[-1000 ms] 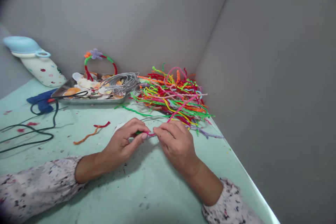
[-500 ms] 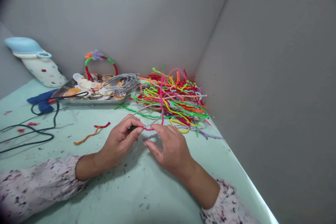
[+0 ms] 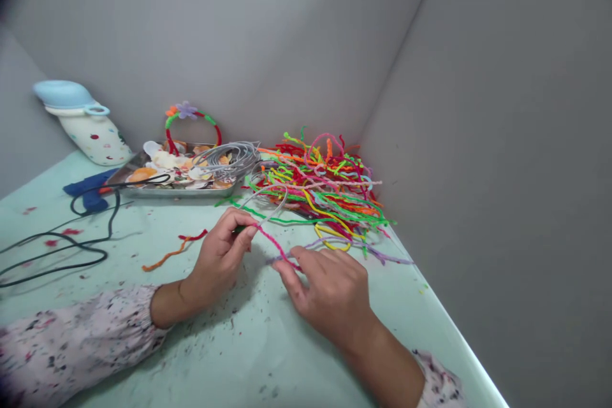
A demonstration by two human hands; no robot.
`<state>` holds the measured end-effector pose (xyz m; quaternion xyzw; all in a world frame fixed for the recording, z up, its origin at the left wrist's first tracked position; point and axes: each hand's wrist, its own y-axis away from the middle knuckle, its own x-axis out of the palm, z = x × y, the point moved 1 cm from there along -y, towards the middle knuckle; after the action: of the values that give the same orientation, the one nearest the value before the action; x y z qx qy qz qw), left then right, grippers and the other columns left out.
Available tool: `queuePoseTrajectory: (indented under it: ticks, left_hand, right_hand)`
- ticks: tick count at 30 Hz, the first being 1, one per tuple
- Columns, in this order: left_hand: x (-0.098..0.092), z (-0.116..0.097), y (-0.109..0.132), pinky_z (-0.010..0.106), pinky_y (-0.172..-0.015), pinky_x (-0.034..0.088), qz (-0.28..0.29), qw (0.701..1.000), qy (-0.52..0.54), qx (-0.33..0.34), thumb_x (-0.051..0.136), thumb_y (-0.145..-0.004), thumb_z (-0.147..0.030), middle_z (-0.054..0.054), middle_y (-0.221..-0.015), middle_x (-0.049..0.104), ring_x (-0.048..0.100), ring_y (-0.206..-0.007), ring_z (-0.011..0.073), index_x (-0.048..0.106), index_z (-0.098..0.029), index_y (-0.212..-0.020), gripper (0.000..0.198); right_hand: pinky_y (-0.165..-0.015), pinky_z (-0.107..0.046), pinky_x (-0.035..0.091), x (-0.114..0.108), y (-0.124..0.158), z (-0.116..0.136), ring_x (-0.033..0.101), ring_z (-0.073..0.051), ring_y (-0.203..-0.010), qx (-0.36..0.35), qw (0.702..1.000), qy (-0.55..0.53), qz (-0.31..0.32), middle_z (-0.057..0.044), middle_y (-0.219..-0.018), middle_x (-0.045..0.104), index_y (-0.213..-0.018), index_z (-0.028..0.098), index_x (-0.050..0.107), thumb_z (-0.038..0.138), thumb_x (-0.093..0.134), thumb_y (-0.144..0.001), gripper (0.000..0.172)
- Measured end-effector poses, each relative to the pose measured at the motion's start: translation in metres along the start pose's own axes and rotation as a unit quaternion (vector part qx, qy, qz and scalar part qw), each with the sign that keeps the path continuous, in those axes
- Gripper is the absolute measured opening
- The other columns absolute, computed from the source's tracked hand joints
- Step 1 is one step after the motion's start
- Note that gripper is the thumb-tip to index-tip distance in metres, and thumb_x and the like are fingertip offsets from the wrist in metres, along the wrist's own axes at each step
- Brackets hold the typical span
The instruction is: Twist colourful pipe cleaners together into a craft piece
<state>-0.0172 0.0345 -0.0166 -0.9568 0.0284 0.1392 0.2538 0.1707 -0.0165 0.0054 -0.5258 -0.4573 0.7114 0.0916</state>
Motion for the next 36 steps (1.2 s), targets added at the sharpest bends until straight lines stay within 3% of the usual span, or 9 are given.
queuePoseTrajectory:
  ticks: [5, 7, 9, 11, 15, 18, 22, 28, 36]
  left_hand:
    - [0.002, 0.003, 0.000, 0.027, -0.066, 0.043, -0.009, 1.000, -0.007, -0.008, 0.047, -0.095, -0.025, 0.004, -0.091, 0.053, 0.051, -0.079, 0.0150, 0.056, -0.018, -0.093, 0.011]
    - [0.002, 0.002, 0.000, 0.027, -0.066, 0.043, -0.006, 1.000, -0.006, -0.009, 0.047, -0.095, -0.025, 0.003, -0.090, 0.052, 0.051, -0.078, 0.0149, 0.056, -0.018, -0.093, 0.012]
    - [0.002, 0.002, 0.000, 0.027, -0.065, 0.043, -0.003, 1.000, -0.004, -0.015, 0.047, -0.095, -0.026, 0.003, -0.089, 0.052, 0.051, -0.076, 0.0144, 0.056, -0.018, -0.093, 0.012]
    - [0.002, 0.001, 0.001, 0.027, -0.065, 0.043, 0.001, 1.000, 0.005, -0.021, 0.047, -0.095, -0.027, 0.003, -0.090, 0.052, 0.051, -0.075, 0.0138, 0.055, -0.018, -0.094, 0.012]
    - [0.002, -0.002, 0.004, 0.026, -0.065, 0.043, 0.029, 0.999, 0.032, -0.021, 0.046, -0.096, -0.028, 0.003, -0.089, 0.053, 0.052, -0.075, 0.0138, 0.055, -0.018, -0.094, 0.014]
    - [0.003, -0.005, 0.006, 0.026, -0.065, 0.044, 0.063, 0.997, 0.041, -0.010, 0.045, -0.096, -0.030, 0.004, -0.088, 0.053, 0.052, -0.077, 0.0146, 0.057, -0.018, -0.094, 0.017]
    - [0.003, -0.006, 0.006, 0.026, -0.066, 0.044, 0.098, 0.994, 0.042, -0.008, 0.047, -0.095, -0.032, 0.004, -0.089, 0.055, 0.054, -0.079, 0.0152, 0.059, -0.018, -0.094, 0.019]
    - [0.005, -0.004, 0.008, 0.026, -0.066, 0.045, 0.119, 0.992, 0.048, -0.021, 0.048, -0.095, -0.032, 0.005, -0.092, 0.057, 0.055, -0.080, 0.0154, 0.059, -0.019, -0.100, 0.018]
    - [0.005, -0.004, 0.010, 0.026, -0.066, 0.046, 0.138, 0.989, 0.055, -0.023, 0.048, -0.095, -0.032, 0.005, -0.092, 0.056, 0.054, -0.079, 0.0152, 0.057, -0.019, -0.100, 0.017]
  right_hand:
    - [-0.066, -0.027, 0.047, -0.011, -0.003, -0.014, 0.068, -0.016, -0.069, 0.046, 0.998, -0.034, -0.012, -0.001, -0.079, 0.075, -0.091, 0.021, 0.067, 0.024, 0.062, -0.087, 0.007]
    - [-0.072, -0.031, 0.049, -0.017, -0.004, -0.013, 0.069, -0.019, -0.081, 0.020, 0.998, -0.037, -0.054, -0.006, -0.095, 0.075, -0.103, 0.020, 0.064, 0.021, 0.064, -0.085, 0.018]
    - [-0.072, -0.033, 0.051, -0.016, -0.002, -0.002, 0.068, -0.020, -0.082, -0.059, 0.994, -0.079, -0.045, -0.009, -0.102, 0.073, -0.107, 0.019, 0.062, 0.021, 0.064, -0.084, 0.023]
    - [-0.067, -0.031, 0.051, -0.007, 0.001, 0.012, 0.067, -0.017, -0.075, -0.126, 0.977, -0.168, 0.046, -0.007, -0.097, 0.073, -0.103, 0.019, 0.062, 0.020, 0.061, -0.085, 0.018]
    - [-0.083, -0.033, 0.054, 0.028, 0.006, 0.018, 0.066, -0.020, -0.097, 0.033, 0.956, -0.239, 0.165, -0.008, -0.104, 0.070, -0.115, 0.018, 0.061, 0.018, 0.054, -0.089, 0.027]
    - [-0.085, -0.033, 0.055, 0.042, 0.006, 0.003, 0.065, -0.019, -0.099, 0.119, 0.956, -0.249, 0.105, -0.008, -0.106, 0.069, -0.114, 0.020, 0.062, 0.019, 0.053, -0.090, 0.026]
    - [-0.076, -0.032, 0.056, 0.036, 0.004, -0.009, 0.067, -0.018, -0.084, 0.115, 0.965, -0.237, -0.005, -0.005, -0.088, 0.071, -0.097, 0.021, 0.065, 0.017, 0.058, -0.086, 0.014]
    - [-0.068, -0.030, 0.054, 0.026, 0.003, -0.005, 0.065, -0.017, -0.079, 0.061, 0.969, -0.241, -0.004, -0.003, -0.083, 0.069, -0.098, 0.023, 0.064, 0.011, 0.058, -0.085, 0.018]
    - [-0.064, -0.028, 0.052, 0.023, 0.001, -0.005, 0.065, -0.016, -0.072, 0.001, 0.988, -0.147, -0.040, -0.002, -0.080, 0.071, -0.098, 0.023, 0.064, 0.014, 0.062, -0.086, 0.015]
